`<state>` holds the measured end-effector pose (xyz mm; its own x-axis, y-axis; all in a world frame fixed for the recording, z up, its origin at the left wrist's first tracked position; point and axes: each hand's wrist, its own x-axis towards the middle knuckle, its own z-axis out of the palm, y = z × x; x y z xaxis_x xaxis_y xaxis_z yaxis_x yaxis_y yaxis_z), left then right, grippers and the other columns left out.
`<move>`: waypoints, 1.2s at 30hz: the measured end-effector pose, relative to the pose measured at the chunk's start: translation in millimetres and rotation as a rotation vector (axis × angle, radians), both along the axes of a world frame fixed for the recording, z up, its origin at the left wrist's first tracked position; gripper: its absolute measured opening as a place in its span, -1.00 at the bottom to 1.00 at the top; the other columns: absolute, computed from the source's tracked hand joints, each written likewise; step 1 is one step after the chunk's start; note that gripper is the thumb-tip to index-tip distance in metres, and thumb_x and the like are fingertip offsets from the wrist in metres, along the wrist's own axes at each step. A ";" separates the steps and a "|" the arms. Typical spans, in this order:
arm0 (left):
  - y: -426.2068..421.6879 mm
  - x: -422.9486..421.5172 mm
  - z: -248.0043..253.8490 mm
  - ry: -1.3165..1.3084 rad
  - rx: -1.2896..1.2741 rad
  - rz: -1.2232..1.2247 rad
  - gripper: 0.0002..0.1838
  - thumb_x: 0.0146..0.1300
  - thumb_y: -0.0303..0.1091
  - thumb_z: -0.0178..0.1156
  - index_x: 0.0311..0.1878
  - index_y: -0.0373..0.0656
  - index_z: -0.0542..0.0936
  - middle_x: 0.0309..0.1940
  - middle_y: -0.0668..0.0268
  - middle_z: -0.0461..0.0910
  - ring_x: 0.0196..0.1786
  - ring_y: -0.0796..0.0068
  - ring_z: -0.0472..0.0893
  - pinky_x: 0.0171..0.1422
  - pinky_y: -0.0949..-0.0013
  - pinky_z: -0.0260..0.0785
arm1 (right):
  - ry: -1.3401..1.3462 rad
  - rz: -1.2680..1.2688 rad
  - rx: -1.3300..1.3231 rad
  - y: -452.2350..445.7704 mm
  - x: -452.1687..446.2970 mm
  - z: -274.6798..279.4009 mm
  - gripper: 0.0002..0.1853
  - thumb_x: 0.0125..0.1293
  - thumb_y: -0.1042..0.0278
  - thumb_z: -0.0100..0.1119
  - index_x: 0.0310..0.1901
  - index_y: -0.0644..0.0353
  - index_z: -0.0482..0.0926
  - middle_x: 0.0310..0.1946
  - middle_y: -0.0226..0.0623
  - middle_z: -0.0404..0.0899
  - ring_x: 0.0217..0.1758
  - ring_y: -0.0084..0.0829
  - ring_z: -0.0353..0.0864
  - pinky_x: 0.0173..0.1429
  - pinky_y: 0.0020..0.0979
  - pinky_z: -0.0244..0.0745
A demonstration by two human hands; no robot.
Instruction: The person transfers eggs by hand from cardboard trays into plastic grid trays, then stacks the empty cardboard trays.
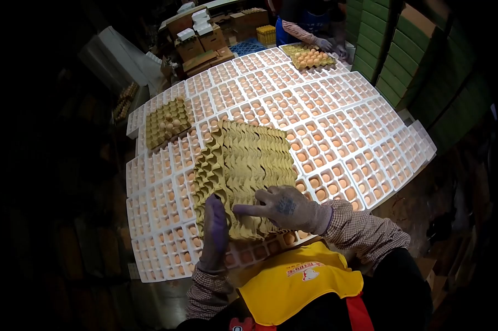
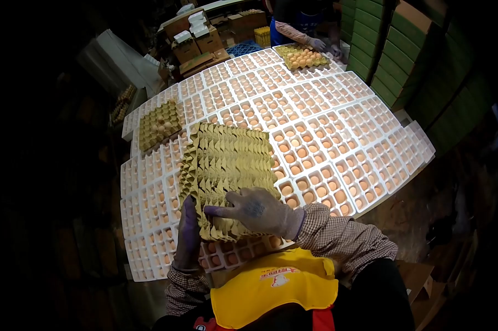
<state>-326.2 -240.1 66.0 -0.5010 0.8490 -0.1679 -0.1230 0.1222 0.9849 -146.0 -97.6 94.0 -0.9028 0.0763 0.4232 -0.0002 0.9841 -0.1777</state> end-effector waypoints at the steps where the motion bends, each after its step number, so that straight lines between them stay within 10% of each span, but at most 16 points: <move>1: 0.9 1.3 1.0 -0.008 0.010 -0.003 -0.43 0.67 0.07 -0.26 0.31 -0.31 0.34 -0.01 0.22 0.43 0.01 0.42 0.44 0.14 0.36 0.35 | 0.004 -0.019 0.014 -1.6 1.6 1.3 -0.15 0.22 0.62 0.12 0.53 -0.34 0.29 -0.37 -0.38 0.39 -0.39 -0.45 0.45 -0.38 -0.35 0.50; 5: 4.8 7.4 6.9 0.074 0.117 -0.068 -0.64 0.61 -0.27 -0.11 0.24 -0.36 0.35 0.03 0.08 0.42 0.02 0.28 0.48 0.10 0.32 0.43 | 0.082 -0.060 -0.008 -4.1 14.0 -3.7 -0.18 0.22 0.57 0.16 0.51 -0.35 0.33 -0.34 -0.37 0.35 -0.40 -0.45 0.42 -0.40 -0.41 0.49; 8: 2.3 18.0 3.3 0.778 0.156 -0.163 -0.71 0.46 -0.60 0.05 0.18 -0.46 0.37 0.15 -0.15 0.40 0.14 -0.01 0.52 0.19 0.20 0.51 | 0.015 -0.094 -0.169 -0.4 44.5 -0.3 -0.22 0.20 0.57 0.19 0.46 -0.32 0.39 -0.35 -0.33 0.34 -0.38 -0.38 0.43 -0.33 -0.35 0.48; 12: -0.1 42.3 53.6 -0.096 -0.074 -0.083 -0.54 0.51 -0.36 0.07 0.38 -0.39 0.38 0.29 0.05 0.45 0.24 0.28 0.51 0.34 0.28 0.37 | 0.109 -0.128 -0.521 7.8 96.2 -2.7 -0.54 0.43 0.35 0.17 0.35 -0.08 0.50 -0.15 -0.14 0.50 -0.19 -0.18 0.55 -0.11 -0.24 0.53; 14: -0.3 38.5 59.6 0.016 -0.027 -0.015 -0.49 0.46 -0.33 0.12 0.39 -0.39 0.41 0.19 0.15 0.54 0.19 0.40 0.53 0.29 0.36 0.40 | 0.066 -0.205 -0.735 6.8 123.2 -3.1 -0.58 0.57 0.09 0.04 0.32 0.09 0.49 -0.02 -0.05 0.52 0.03 -0.12 0.55 0.18 -0.19 0.46; 19: -8.3 -37.0 -89.6 0.942 -0.172 0.374 -0.35 0.42 -0.20 0.22 0.42 -0.42 0.35 0.23 -0.09 0.53 0.15 0.11 0.60 0.23 0.18 0.43 | 0.253 -0.526 -1.193 -0.9 166.1 -64.4 -0.55 0.60 -0.05 -0.05 0.14 0.23 0.44 -0.11 -0.23 0.46 0.02 -0.39 0.45 0.18 -0.35 0.36; 21: 0.8 -16.5 -62.5 0.365 -0.441 0.080 -0.42 0.42 -0.23 0.21 0.37 -0.40 0.39 0.14 -0.04 0.60 0.12 0.07 0.62 0.20 0.11 0.45 | 0.265 -0.714 -1.326 13.4 181.9 -107.0 -0.59 0.60 -0.05 -0.03 0.03 0.22 0.43 -0.21 -0.32 0.43 -0.11 -0.48 0.43 0.05 -0.41 0.38; 23: -17.6 -35.5 -141.9 0.760 -0.093 -0.507 -0.48 0.54 -0.20 0.09 0.39 -0.34 0.35 0.12 0.02 0.57 0.28 0.09 0.55 0.27 0.19 0.49 | 0.389 -0.698 -1.629 12.9 180.6 -87.5 -0.66 0.59 0.02 0.00 -0.10 0.19 0.42 -0.38 -0.46 0.32 -0.32 -0.61 0.29 -0.16 -0.47 0.32; 25: -29.0 -15.3 -157.7 0.093 -0.175 -0.264 -0.57 0.41 -0.33 0.23 0.23 -0.38 0.47 0.06 0.08 0.65 0.07 0.22 0.65 0.08 0.20 0.53 | 0.328 -0.713 -1.487 14.8 180.1 -86.5 -0.69 0.58 0.06 0.01 -0.11 0.19 0.43 -0.43 -0.48 0.30 -0.37 -0.63 0.25 -0.21 -0.46 0.30; 26: -35.4 -18.7 -154.3 0.584 -0.151 -0.482 -0.55 0.33 -0.41 0.31 0.23 -0.35 0.48 0.07 0.09 0.65 0.10 0.19 0.65 0.09 0.18 0.53 | 0.276 -0.769 -1.513 12.1 178.8 -78.3 -0.72 0.58 0.11 0.02 -0.12 0.20 0.43 -0.42 -0.48 0.32 -0.35 -0.62 0.26 -0.20 -0.46 0.31; 29: -37.7 -15.3 -141.1 0.698 -0.247 -0.535 -0.44 0.33 -0.40 0.33 0.35 -0.26 0.40 0.18 0.12 0.59 0.16 0.19 0.62 0.15 0.17 0.54 | 0.209 -0.800 -1.308 11.1 178.6 -67.3 -0.71 0.56 0.09 0.04 -0.10 0.19 0.43 -0.40 -0.41 0.34 -0.33 -0.55 0.31 -0.15 -0.40 0.35; 36: -23.3 -26.4 -142.4 -0.571 -0.022 -0.175 -0.22 0.56 0.06 0.00 0.64 -0.02 -0.07 0.57 0.17 0.14 0.52 0.13 0.31 0.53 0.04 0.33 | 0.261 -0.635 -1.219 13.5 186.6 -92.0 -0.51 0.51 -0.07 0.13 0.07 0.29 0.42 -0.25 -0.22 0.40 -0.22 -0.36 0.44 -0.03 -0.30 0.42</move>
